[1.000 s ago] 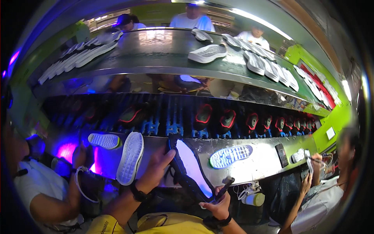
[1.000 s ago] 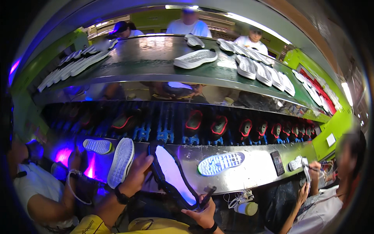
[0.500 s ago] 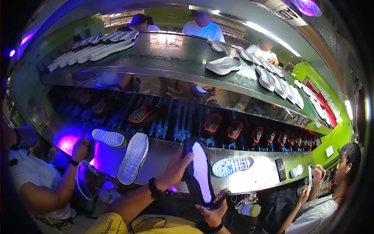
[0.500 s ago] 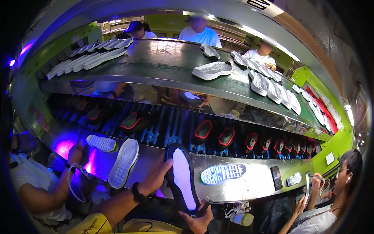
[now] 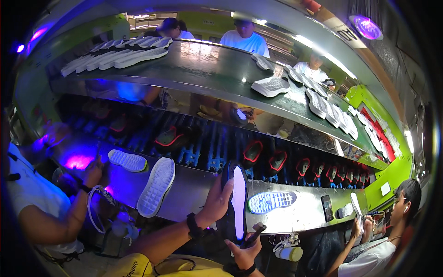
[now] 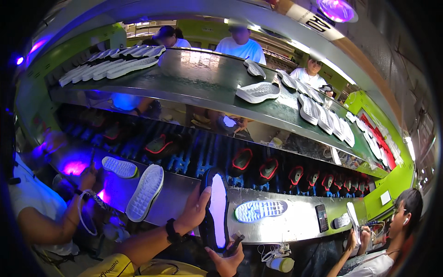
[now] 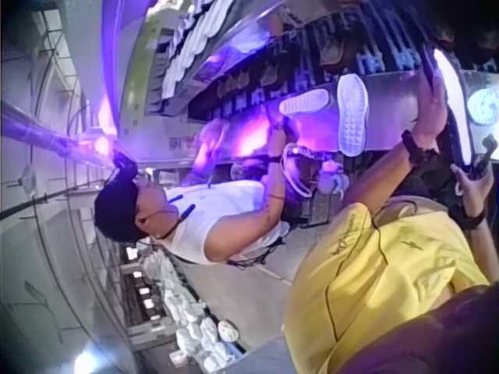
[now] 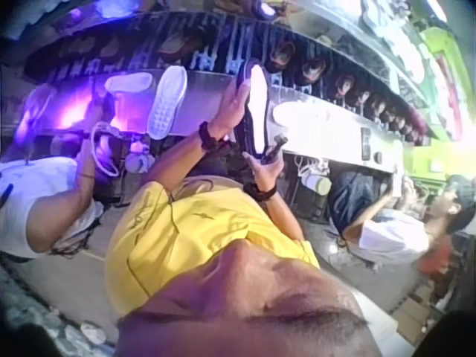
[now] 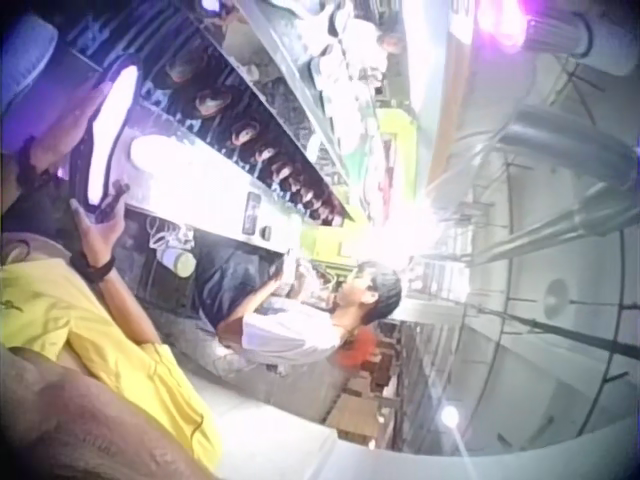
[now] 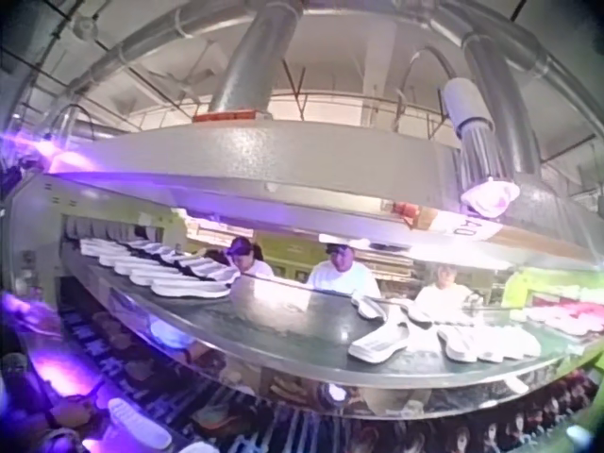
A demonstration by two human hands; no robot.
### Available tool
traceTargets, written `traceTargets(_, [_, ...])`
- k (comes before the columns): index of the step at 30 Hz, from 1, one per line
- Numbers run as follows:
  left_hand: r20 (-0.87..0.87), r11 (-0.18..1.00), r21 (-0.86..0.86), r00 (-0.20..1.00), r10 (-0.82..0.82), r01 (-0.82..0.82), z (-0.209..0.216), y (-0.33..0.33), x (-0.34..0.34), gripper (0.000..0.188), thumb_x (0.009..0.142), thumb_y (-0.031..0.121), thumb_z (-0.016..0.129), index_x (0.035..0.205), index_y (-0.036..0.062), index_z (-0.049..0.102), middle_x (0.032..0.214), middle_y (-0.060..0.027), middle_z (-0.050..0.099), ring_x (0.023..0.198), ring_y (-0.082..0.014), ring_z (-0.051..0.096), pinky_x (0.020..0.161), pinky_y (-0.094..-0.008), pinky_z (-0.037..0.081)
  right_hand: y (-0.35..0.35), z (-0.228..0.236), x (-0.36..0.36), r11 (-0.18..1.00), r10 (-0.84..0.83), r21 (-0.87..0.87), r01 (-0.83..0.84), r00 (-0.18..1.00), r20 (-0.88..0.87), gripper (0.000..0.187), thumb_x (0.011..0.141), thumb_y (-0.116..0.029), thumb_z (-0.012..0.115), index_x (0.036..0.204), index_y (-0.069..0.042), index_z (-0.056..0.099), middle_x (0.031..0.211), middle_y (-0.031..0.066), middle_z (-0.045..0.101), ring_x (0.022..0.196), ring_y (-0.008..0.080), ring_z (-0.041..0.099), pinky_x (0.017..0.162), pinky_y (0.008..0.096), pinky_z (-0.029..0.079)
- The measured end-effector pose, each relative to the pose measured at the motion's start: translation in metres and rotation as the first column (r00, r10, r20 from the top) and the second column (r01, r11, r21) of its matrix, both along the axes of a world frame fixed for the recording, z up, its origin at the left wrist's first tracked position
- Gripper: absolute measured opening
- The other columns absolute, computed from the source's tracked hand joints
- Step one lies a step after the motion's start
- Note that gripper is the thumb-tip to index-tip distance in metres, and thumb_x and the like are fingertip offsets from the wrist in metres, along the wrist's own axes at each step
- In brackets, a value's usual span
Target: The recorder uses a brush to apply glue or primer to shoe midsoles and outsoles on a manufacturing assembly line.
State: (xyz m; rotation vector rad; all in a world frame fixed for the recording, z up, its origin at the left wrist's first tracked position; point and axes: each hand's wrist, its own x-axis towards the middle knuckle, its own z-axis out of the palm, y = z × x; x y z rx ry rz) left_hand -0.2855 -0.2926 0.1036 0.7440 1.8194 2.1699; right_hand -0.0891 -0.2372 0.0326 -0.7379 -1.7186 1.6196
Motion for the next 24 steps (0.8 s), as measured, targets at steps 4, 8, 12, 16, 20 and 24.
traceTargets(4, [-0.027,0.997,0.032,0.997,0.069,-0.068,0.000,0.007,-0.001,0.035,0.111,0.026,0.057,0.136,0.0007,0.054,0.091,0.0007,0.056,0.078,-0.0081,0.051,0.070,-0.0299,0.046,-0.005,0.004,-0.003,0.998,-0.023,0.060,0.022,1.000,0.017,0.069,0.057,-0.011,0.104,0.099,-0.009,0.048,0.093,-0.0017,0.043,0.083,0.0106,0.044,0.075,0.0269,0.040])
traceTargets(8, [0.045,0.997,0.025,0.996,0.076,-0.077,0.000,0.003,-0.001,0.032,0.110,0.023,0.060,0.133,0.0008,0.055,0.090,0.0005,0.056,0.076,-0.0060,0.051,0.067,-0.0282,0.045,-0.009,0.007,-0.002,0.997,-0.016,0.080,0.013,0.999,0.038,0.068,0.057,-0.010,0.104,0.100,-0.008,0.050,0.092,-0.0015,0.044,0.082,0.0104,0.046,0.074,0.0261,0.041])
traceTargets(12, [0.113,0.993,-0.081,0.990,0.089,-0.080,0.006,-0.007,-0.003,0.034,0.111,0.026,0.059,0.133,0.0003,0.057,0.095,-0.0016,0.060,0.083,-0.0088,0.057,0.075,-0.0301,0.048,-0.021,0.026,-0.013,0.993,0.004,0.120,0.012,0.992,-0.127,0.056,0.079,-0.012,0.096,0.125,0.003,0.067,0.087,-0.0034,0.056,0.074,0.0074,0.048,0.066,0.0235,0.042])
traceTargets(16, [0.326,0.992,0.095,0.944,0.043,-0.078,-0.004,-0.008,-0.011,0.041,0.112,0.033,0.056,0.136,-0.0002,0.058,0.109,-0.0054,0.067,0.097,-0.0161,0.061,0.091,-0.0331,0.049,-0.012,-0.003,-0.004,0.977,0.010,0.212,0.002,0.998,-0.055,0.083,0.068,-0.013,0.101,0.137,0.004,0.059,0.091,-0.0028,0.053,0.078,0.0089,0.047,0.070,0.0248,0.044])
traceTargets(20, [0.306,0.991,-0.010,0.943,0.129,-0.132,-0.013,-0.020,-0.031,0.041,0.112,0.036,0.056,0.128,-0.0011,0.064,0.110,-0.0055,0.069,0.097,-0.0185,0.062,0.092,-0.0338,0.048,-0.018,0.009,-0.010,0.980,0.028,0.196,-0.013,0.997,-0.075,0.065,0.067,-0.011,0.100,0.116,-0.002,0.058,0.091,-0.0019,0.051,0.081,0.0094,0.051,0.071,0.0262,0.046])
traceTargets(24, [0.312,0.985,-0.013,0.935,0.169,-0.174,0.009,-0.027,-0.033,0.041,0.112,0.036,0.057,0.103,-0.0017,0.071,0.084,0.0011,0.062,0.079,-0.0102,0.054,0.074,-0.0317,0.046,-0.018,0.006,-0.008,0.951,0.075,0.300,-0.074,0.997,0.008,0.070,0.060,-0.004,0.103,0.113,-0.003,0.057,0.094,0.0004,0.057,0.084,0.0100,0.057,0.074,0.0282,0.052])
